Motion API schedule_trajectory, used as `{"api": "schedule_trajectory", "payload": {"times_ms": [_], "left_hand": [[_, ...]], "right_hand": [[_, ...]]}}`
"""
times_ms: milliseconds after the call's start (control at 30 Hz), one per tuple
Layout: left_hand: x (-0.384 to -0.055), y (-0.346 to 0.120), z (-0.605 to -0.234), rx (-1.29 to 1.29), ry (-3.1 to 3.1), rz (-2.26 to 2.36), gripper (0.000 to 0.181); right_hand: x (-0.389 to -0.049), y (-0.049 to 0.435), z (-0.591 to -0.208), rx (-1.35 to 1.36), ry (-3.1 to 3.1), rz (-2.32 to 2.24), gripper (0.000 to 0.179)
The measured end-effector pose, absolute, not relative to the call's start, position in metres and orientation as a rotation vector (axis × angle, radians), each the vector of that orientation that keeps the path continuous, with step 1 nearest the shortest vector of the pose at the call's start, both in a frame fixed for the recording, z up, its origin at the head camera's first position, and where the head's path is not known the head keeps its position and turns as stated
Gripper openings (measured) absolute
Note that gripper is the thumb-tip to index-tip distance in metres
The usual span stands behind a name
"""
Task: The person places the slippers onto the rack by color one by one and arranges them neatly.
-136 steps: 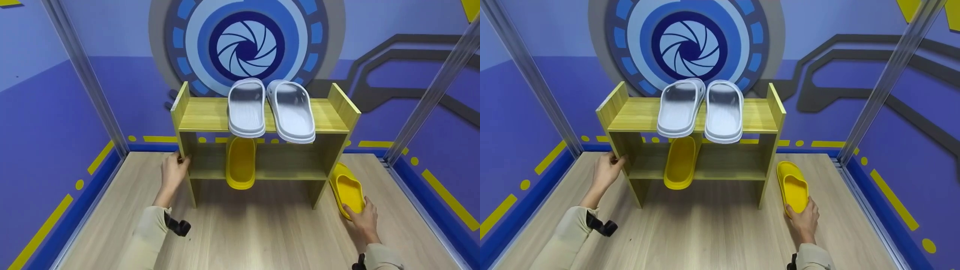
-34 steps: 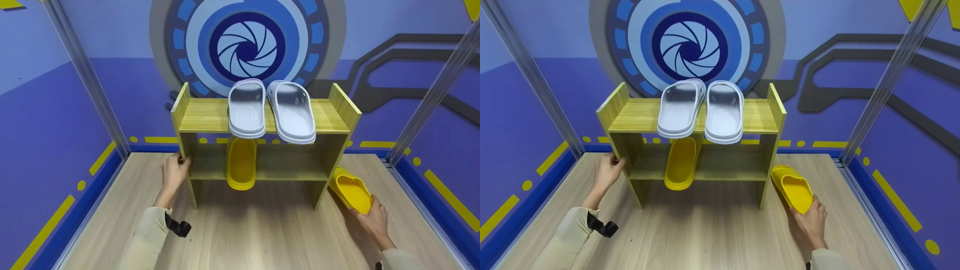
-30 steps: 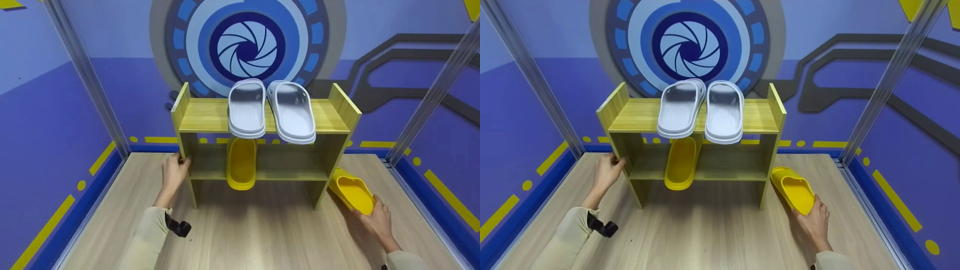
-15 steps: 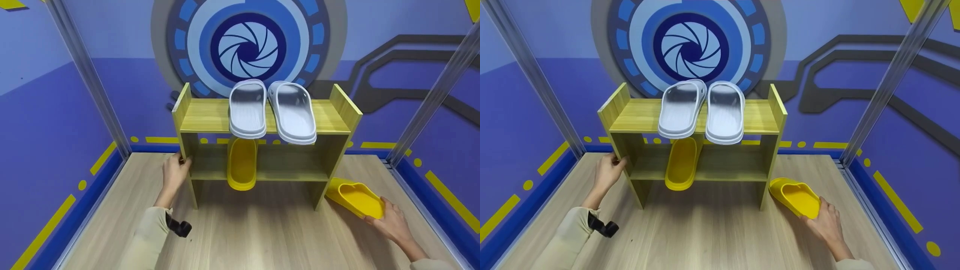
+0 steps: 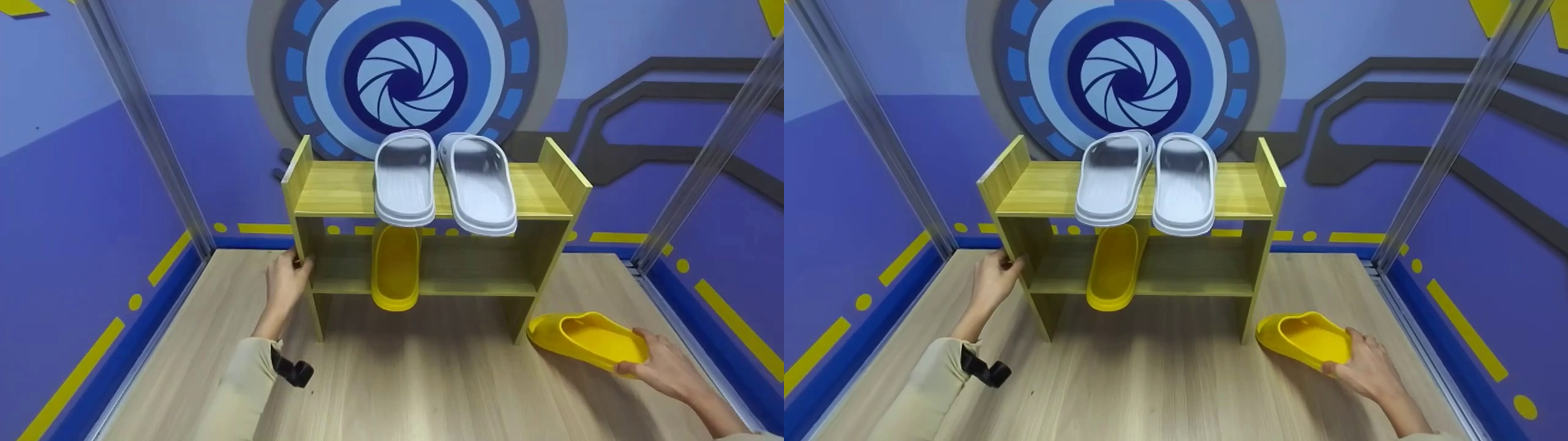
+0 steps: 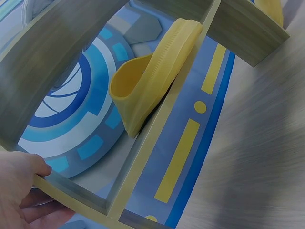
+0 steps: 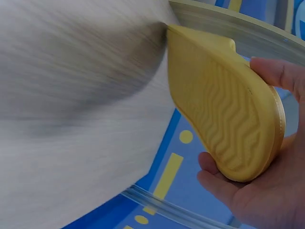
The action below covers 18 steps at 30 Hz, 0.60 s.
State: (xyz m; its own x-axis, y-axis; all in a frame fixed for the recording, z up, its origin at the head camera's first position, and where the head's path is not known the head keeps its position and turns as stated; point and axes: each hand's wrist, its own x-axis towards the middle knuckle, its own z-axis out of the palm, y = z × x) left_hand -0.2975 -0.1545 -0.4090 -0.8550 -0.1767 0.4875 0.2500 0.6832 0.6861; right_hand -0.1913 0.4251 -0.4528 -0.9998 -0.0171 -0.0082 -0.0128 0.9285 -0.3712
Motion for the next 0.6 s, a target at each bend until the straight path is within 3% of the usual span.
{"api": "schedule_trajectory", "payload": {"times_ms": [600], "left_hand": [[-0.297, -0.155, -0.410, -0.050, -2.361, -1.087, 0.020]], "right_hand": [[-0.181, 0.431, -0.421, -0.054, 2.605, -0.850, 0.075]]}}
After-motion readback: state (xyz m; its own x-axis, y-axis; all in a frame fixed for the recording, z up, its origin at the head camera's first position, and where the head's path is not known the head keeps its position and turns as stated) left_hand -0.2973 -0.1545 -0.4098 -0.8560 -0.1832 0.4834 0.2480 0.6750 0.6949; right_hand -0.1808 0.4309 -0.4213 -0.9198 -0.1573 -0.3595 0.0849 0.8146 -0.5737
